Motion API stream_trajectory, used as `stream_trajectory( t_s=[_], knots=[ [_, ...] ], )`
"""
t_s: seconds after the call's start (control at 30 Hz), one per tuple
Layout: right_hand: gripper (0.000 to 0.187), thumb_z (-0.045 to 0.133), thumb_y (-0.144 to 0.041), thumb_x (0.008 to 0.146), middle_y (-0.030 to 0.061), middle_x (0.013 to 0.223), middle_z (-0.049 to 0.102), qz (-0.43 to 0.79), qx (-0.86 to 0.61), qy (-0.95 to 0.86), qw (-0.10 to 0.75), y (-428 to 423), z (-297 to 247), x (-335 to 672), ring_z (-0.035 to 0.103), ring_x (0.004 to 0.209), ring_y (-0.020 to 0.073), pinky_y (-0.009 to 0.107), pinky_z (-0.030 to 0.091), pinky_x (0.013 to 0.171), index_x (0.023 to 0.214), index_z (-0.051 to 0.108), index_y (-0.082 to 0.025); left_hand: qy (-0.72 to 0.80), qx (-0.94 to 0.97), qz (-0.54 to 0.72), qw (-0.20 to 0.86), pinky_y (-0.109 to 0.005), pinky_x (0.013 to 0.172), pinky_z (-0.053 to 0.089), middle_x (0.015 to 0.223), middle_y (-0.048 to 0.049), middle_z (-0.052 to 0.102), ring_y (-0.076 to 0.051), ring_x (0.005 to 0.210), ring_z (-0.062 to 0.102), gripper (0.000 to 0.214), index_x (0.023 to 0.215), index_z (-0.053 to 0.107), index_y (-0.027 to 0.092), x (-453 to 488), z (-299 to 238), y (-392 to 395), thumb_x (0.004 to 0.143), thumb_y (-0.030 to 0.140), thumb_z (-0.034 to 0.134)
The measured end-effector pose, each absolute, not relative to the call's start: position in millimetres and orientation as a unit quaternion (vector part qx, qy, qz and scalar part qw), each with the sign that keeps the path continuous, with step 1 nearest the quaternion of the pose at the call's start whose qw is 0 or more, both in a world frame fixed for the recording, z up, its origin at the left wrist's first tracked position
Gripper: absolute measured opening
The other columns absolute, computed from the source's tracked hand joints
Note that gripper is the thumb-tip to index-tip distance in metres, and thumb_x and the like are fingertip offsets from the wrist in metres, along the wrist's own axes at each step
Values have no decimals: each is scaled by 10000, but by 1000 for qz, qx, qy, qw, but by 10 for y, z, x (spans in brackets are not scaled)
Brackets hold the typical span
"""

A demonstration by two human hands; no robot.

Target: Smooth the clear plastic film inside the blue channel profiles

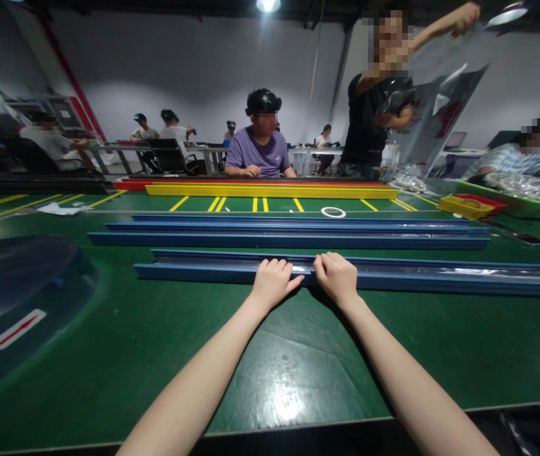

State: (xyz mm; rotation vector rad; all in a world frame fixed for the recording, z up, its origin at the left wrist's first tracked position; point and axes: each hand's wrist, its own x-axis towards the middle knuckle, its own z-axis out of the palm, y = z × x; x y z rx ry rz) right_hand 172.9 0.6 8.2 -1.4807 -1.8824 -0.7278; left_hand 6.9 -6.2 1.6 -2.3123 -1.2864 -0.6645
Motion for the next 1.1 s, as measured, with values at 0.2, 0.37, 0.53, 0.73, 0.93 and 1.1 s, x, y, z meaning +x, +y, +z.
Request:
stream_trajectory(
  t_s=[0.2, 0.37, 0.53, 0.73, 0.93, 1.1],
  knots=[
    [383, 313, -308, 823, 16, 580, 580, -218, -601, -719, 272, 29, 100, 1667, 481, 541, 84, 231, 193, 486, 551, 547, -173, -465, -834, -231, 188, -318, 626, 296, 728, -68, 588, -189, 707, 520, 390, 731, 560, 158, 66, 37, -82, 825, 470, 346],
    [396, 319, -320, 811, 37, 599, 603, -204, -617, -724, 233, 42, 159, 1674, 504, 538, 103, 243, 194, 484, 552, 579, -172, -473, -836, -218, 175, -314, 641, 308, 756, -65, 591, -189, 732, 524, 368, 756, 549, 161, 62, 71, -105, 823, 467, 357],
    [414, 295, -315, 819, 46, 627, 619, -190, -627, -726, 211, 14, 196, 1680, 525, 545, 116, 242, 207, 485, 584, 604, -172, -466, -844, -203, 171, -303, 640, 318, 775, -52, 590, -188, 749, 524, 307, 818, 522, 165, 53, 115, -153, 811, 448, 402],
    [414, 302, -323, 815, 52, 634, 626, -181, -643, -715, 207, -68, 199, 1858, 538, 550, 124, 239, 227, 482, 577, 604, -170, -445, -859, -187, 170, -291, 647, 327, 806, -41, 583, -185, 773, 522, 250, 842, 501, 171, -7, 170, -256, 803, 410, 438],
    [429, 303, -352, 812, 48, 633, 639, -167, -669, -697, 195, -107, 221, 1953, 540, 526, 129, 242, 222, 468, 558, 605, -183, -458, -851, -173, 189, -289, 645, 320, 782, -46, 582, -182, 759, 522, 290, 800, 514, 171, -315, 198, -288, 822, 433, 394],
    [467, 287, -381, 825, 49, 608, 630, -173, -665, -699, 197, -109, 243, 1929, 529, 509, 119, 243, 220, 464, 545, 609, -190, -479, -840, -170, 188, -279, 625, 317, 750, -37, 580, -169, 730, 526, 357, 736, 527, 179, -611, 170, -257, 802, 501, 387]
  ],
)
